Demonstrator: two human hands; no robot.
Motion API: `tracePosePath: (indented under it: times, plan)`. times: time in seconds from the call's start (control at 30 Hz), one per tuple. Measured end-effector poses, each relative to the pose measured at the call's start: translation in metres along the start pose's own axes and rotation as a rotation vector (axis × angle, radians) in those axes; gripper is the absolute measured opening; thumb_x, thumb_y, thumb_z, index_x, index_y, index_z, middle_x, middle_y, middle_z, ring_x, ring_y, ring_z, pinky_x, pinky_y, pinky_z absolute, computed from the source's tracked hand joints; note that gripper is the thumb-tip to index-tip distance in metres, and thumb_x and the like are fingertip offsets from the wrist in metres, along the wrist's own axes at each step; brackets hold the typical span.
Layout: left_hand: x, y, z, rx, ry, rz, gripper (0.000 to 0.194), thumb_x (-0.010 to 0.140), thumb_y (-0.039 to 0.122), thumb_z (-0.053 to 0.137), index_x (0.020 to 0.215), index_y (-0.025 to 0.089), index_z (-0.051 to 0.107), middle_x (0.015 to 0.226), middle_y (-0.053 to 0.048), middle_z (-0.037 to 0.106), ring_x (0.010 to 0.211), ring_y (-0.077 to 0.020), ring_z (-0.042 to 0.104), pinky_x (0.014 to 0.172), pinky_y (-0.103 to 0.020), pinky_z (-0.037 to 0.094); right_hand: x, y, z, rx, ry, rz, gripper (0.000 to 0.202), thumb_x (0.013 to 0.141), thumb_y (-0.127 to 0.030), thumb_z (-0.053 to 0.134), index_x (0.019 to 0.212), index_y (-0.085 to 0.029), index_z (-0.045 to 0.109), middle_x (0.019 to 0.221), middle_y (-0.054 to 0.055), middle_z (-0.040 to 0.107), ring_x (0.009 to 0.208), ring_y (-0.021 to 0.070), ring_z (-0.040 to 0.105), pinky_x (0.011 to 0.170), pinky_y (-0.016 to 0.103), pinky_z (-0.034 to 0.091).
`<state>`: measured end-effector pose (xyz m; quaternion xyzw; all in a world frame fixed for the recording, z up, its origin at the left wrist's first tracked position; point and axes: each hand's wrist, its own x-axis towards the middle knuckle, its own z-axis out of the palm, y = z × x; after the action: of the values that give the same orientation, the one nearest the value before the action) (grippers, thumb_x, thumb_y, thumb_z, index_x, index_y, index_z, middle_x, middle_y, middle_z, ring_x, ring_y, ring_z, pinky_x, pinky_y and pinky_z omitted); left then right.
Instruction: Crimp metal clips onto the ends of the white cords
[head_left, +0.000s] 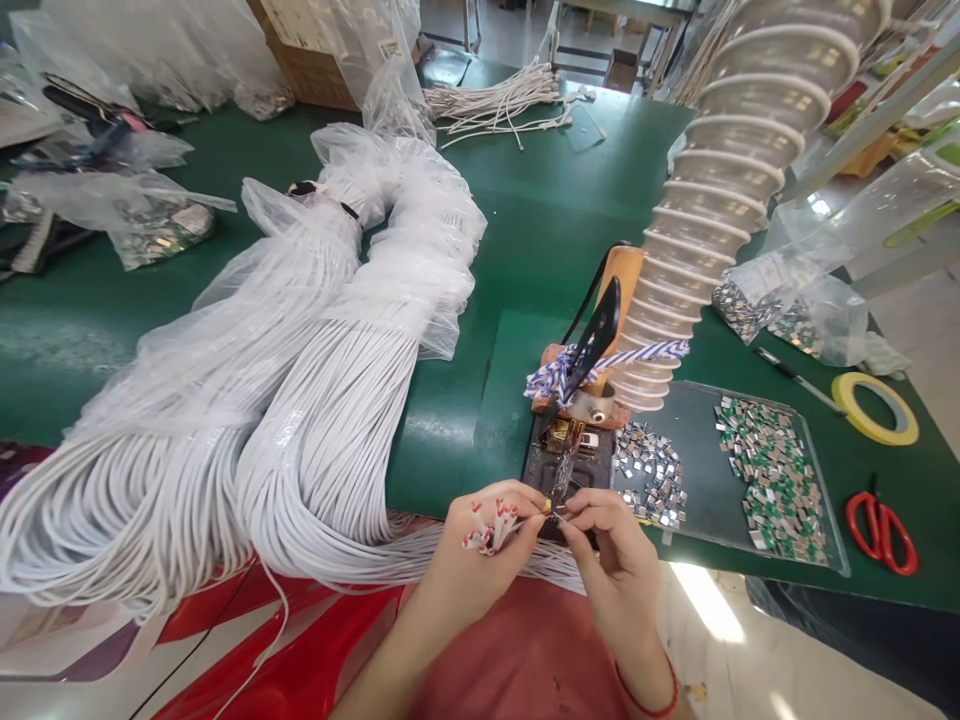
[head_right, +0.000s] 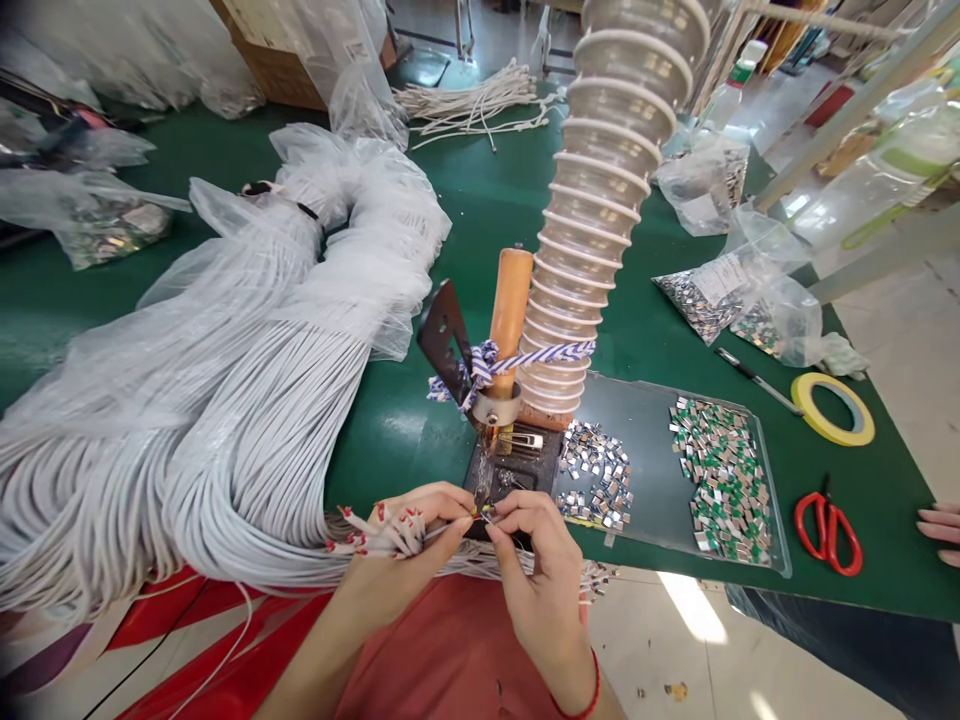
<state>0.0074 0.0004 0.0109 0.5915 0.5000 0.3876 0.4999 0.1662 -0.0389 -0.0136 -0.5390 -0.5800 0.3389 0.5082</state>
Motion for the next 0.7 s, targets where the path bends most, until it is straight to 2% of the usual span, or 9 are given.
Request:
tracePosePath:
  times: [0.2,0.47,0.7]
  plan:
    - [-0.0009,0.0005,-0.0016,0.034,-0.023,0.072,0.020,0.085,0.011,0.059,0.068,0.019,0.065,0.081,-0.003,0.074,0.071,-0.0150,0.069,0.070,-0.023,0.056,0.0026,-0.0014,0.0003,0.006,0.021,-0.009,0.016,0.087,-0.007,0.065,0.084,-0.023,0.065,0.090,0.004,0.066,0.087,0.0184,0.064,0.072,0.028,0.054]
    - [-0.0025,0.0012,-0.0018,0.028,-0.024,0.113,0.020,0.088,0.009,0.058,0.072,0.018,0.064,0.083,-0.002,0.072,0.072,-0.0122,0.067,0.068,-0.019,0.053,0.0071,-0.0046,0.0025,-0.007,0.013,-0.027,0.017,0.087,-0.006,0.064,0.083,-0.023,0.064,0.090,0.004,0.065,0.085,0.0180,0.064,0.070,0.028,0.053]
    - [-0.0027,0.0016,-0.0027,0.001,-0.010,0.065,0.020,0.086,0.009,0.059,0.068,0.018,0.065,0.081,-0.002,0.073,0.071,-0.0122,0.068,0.067,-0.019,0.054,0.0047,-0.0036,0.0034,-0.006,0.011,-0.018,0.016,0.087,-0.007,0.064,0.082,-0.022,0.065,0.089,0.005,0.064,0.084,0.0185,0.064,0.067,0.028,0.053]
